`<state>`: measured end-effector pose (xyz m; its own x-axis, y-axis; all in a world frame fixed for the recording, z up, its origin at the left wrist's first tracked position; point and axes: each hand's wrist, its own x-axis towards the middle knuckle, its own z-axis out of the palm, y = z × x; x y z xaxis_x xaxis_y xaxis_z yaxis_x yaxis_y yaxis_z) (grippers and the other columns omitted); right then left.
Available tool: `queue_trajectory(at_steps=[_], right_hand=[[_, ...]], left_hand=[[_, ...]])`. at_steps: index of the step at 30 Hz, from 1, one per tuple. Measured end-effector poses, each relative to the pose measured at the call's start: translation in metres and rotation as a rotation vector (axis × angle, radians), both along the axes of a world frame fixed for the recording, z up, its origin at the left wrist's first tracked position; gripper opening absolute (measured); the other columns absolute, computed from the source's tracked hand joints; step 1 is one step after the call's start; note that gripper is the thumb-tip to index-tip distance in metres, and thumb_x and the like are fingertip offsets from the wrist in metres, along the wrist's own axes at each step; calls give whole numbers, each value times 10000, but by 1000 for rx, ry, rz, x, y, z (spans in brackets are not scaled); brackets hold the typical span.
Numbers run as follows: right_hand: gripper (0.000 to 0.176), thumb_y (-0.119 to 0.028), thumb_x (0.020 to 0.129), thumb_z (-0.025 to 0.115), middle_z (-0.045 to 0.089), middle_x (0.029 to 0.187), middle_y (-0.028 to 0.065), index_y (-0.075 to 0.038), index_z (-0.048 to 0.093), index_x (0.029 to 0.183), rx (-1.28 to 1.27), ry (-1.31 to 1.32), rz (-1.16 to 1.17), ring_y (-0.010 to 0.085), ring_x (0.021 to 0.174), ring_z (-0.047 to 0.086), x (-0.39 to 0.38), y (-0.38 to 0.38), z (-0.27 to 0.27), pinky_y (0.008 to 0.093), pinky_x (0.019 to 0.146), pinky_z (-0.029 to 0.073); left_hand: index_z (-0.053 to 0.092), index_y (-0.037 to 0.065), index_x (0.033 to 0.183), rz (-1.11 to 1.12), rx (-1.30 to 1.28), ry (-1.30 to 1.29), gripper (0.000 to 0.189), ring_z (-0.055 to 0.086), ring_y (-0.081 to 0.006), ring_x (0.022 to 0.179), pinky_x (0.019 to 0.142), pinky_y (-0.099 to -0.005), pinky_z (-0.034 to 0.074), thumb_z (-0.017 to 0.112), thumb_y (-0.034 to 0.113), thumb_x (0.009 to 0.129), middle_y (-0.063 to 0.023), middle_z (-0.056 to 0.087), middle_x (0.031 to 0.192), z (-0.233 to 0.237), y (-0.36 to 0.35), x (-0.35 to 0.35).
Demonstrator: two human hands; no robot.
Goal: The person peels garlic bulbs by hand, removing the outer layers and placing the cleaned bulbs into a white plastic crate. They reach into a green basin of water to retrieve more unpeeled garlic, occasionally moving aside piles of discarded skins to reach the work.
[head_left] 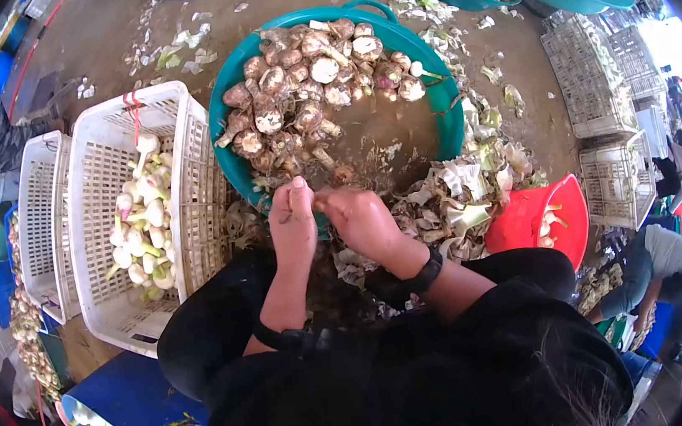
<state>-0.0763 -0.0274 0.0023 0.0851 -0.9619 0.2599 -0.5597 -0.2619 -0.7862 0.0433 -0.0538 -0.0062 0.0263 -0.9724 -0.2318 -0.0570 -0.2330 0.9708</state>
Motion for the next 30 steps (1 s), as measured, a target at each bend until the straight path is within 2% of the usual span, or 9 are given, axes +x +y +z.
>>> queue_trajectory(at_steps=[3, 10, 12, 16, 18, 23, 25, 28, 30], right_hand=[[128, -156, 765, 524, 579, 691, 171, -56, 603, 752, 162, 263, 98, 354, 613, 562, -7, 7, 9, 447, 541, 456], [157, -163, 747, 536, 561, 590, 181, -31, 589, 681, 241, 142, 27, 346, 560, 566, -14, 7, 9, 409, 537, 478], [141, -105, 772, 527, 569, 653, 175, 1, 568, 689, 959, -545, -93, 339, 564, 539, -16, 4, -3, 356, 547, 463], [226, -180, 787, 537, 562, 629, 191, 2, 566, 657, 825, -782, -104, 354, 577, 556, -14, 13, 4, 415, 545, 462], [252, -202, 797, 534, 556, 626, 200, 23, 556, 685, 289, 18, 55, 363, 582, 554, -15, 17, 16, 420, 550, 460], [242, -178, 837, 519, 553, 614, 163, 0, 547, 676, 217, 173, 24, 313, 554, 547, -9, 17, -4, 376, 534, 454], [230, -210, 866, 511, 591, 652, 93, -12, 559, 759, 1060, -950, -203, 209, 538, 570, -9, 11, -9, 325, 552, 494], [220, -218, 884, 498, 596, 714, 49, -5, 547, 861, 1038, -1284, -164, 135, 559, 563, -13, 16, -1, 304, 590, 521], [229, -212, 878, 515, 588, 669, 48, -1, 570, 807, 940, -1196, -206, 126, 543, 542, -13, 20, -4, 282, 568, 497]], left_hand=[[540, -7, 773, -74, 78, -59, 278, 427, -72, 618, 568, -235, 369, 508, 253, 866, -1, 495, 652, 14, 5, 1], [577, 3, 847, -191, 248, 141, 191, 427, -51, 594, 536, -222, 365, 495, 174, 826, 14, 499, 680, 7, 7, 4], [573, 11, 855, -203, 313, 198, 180, 424, -49, 593, 536, -217, 360, 483, 164, 824, 18, 496, 690, 11, 7, 2], [549, 103, 847, -121, 339, 291, 166, 384, -42, 508, 418, -199, 251, 435, 220, 815, 30, 460, 641, 15, 6, -2], [544, 112, 851, -148, 361, 264, 160, 375, -41, 500, 418, -203, 249, 434, 222, 809, 29, 466, 649, 14, 5, 2], [556, 49, 864, -193, 481, 263, 176, 435, -51, 597, 514, -194, 341, 452, 174, 794, -2, 515, 738, 4, 5, 9], [564, 47, 906, -195, 460, 338, 207, 442, -56, 586, 511, -201, 345, 444, 172, 792, 0, 518, 726, 7, 7, 9], [565, 41, 1024, -169, 387, 485, 288, 457, -60, 577, 512, -203, 358, 447, 189, 807, 10, 526, 715, 13, 5, 4], [557, 38, 1100, -135, 336, 566, 339, 466, -60, 579, 515, -199, 366, 457, 208, 824, 19, 531, 716, 18, 5, -1]])
